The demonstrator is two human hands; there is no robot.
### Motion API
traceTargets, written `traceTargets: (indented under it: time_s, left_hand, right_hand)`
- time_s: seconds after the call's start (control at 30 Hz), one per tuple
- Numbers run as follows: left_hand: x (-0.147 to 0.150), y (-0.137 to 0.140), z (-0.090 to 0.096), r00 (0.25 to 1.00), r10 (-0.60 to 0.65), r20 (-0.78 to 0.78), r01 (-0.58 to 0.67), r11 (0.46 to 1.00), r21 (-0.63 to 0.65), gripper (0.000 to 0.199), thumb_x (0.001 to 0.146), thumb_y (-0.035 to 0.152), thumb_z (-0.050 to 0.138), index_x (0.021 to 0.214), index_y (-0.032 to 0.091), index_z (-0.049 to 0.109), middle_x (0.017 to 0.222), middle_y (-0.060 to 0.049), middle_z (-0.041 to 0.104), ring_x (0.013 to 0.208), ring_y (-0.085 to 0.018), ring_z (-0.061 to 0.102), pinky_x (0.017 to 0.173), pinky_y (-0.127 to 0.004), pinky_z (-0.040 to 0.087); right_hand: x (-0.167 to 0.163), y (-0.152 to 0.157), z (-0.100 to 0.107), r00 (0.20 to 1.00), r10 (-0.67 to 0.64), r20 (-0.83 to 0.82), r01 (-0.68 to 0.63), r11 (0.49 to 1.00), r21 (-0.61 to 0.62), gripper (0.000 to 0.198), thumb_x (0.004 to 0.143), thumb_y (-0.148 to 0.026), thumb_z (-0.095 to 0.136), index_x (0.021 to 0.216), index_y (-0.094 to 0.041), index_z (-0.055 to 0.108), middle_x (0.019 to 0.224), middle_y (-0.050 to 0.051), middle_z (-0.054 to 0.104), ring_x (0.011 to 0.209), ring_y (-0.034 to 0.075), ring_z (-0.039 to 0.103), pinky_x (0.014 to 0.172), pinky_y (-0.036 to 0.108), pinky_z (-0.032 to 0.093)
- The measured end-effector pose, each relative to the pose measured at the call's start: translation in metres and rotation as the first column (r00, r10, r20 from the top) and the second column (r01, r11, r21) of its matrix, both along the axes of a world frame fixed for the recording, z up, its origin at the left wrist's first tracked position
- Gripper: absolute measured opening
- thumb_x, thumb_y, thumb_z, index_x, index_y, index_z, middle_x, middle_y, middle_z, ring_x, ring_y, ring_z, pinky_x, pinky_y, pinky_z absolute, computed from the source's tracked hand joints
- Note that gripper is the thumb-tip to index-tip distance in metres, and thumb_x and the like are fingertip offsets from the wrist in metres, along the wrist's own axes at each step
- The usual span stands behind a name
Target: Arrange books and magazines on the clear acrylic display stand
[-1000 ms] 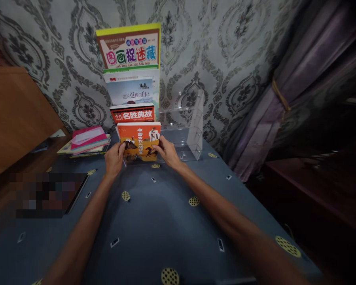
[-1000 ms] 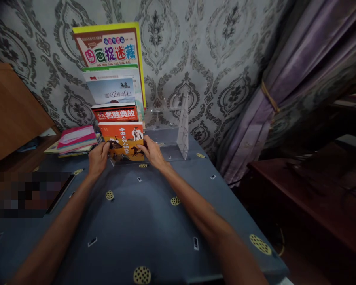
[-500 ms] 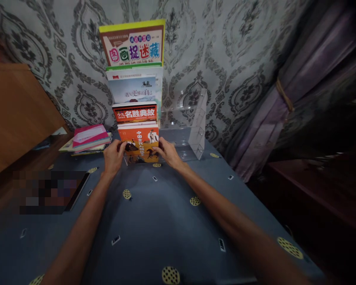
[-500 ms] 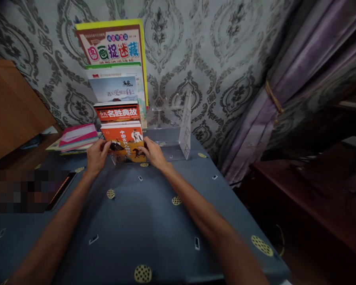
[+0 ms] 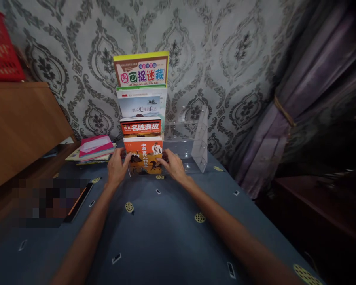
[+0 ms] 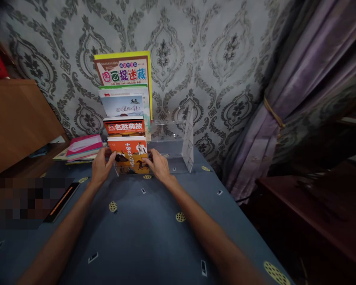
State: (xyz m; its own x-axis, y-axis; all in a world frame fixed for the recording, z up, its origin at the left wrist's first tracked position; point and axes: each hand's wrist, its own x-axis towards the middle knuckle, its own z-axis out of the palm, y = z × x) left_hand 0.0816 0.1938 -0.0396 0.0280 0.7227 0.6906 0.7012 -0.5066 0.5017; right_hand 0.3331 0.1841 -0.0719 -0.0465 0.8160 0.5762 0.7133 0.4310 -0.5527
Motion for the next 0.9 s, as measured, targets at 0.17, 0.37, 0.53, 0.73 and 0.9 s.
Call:
traceTargets:
  time_s: [0.17,0.37,0.53,0.73,0.9]
  left_hand:
    - [0.0011,0.0022,-0.0013,0.999,-0.021,-0.028,0.022,0.999,0.033,0.029,0.098,0.044,0.046,0.109,0.02,0.059,0.102,-0.009,0.065,0.096,-0.024,0.061,0.085,-0.035,0.047]
    - [0.0029,0.0042,-0.0028,0.999,0.019,-0.044,-0.017,0.999,0.042,0.025,0.098,0.042,0.043,0.094,0.022,0.057,0.093,-0.007,0.061,0.089,-0.023,0.058,0.079,-0.033,0.044]
    - [0.0036,0.0037,-0.0015,1.0,0.02,-0.013,-0.02,1.0,0.016,0.022,0.098,0.04,0.044,0.089,0.023,0.055,0.087,-0.004,0.061,0.084,-0.021,0.057,0.076,-0.031,0.043]
    - [0.0039,0.0045,-0.0002,0.999,-0.008,0.046,0.01,0.999,-0.039,0.023,0.097,0.04,0.043,0.084,0.023,0.053,0.079,-0.001,0.06,0.077,-0.019,0.056,0.071,-0.029,0.04]
    - [0.0045,0.0049,-0.0001,0.995,-0.031,0.095,0.033,0.999,-0.028,0.024,0.096,0.04,0.044,0.08,0.023,0.05,0.075,0.0,0.057,0.071,-0.017,0.053,0.068,-0.028,0.037]
  right_hand:
    - [-0.0039,0.0001,0.0004,0.997,0.009,0.071,-0.013,0.999,0.053,0.011,0.098,-0.032,0.053,0.1,-0.023,0.059,0.096,0.008,0.068,0.086,0.024,0.064,0.073,0.031,0.047]
    - [-0.0099,0.0004,0.0015,0.995,-0.007,0.104,0.003,0.999,0.039,0.009,0.099,-0.026,0.05,0.097,-0.022,0.057,0.099,0.009,0.067,0.091,0.025,0.064,0.075,0.032,0.047]
    - [-0.0097,0.0015,0.0009,0.998,0.008,0.062,-0.009,1.0,0.011,0.004,0.096,-0.026,0.055,0.096,-0.022,0.057,0.098,0.008,0.068,0.089,0.024,0.065,0.073,0.03,0.046]
    - [-0.0092,0.0009,0.0003,0.999,0.052,0.01,-0.052,0.999,0.002,0.006,0.095,-0.029,0.055,0.091,-0.024,0.054,0.092,0.005,0.068,0.085,0.022,0.064,0.072,0.03,0.046]
    - [-0.0093,0.0022,-0.0005,0.999,0.053,-0.001,-0.053,0.998,0.014,0.008,0.094,-0.028,0.053,0.088,-0.025,0.051,0.087,0.004,0.066,0.08,0.022,0.062,0.069,0.029,0.044]
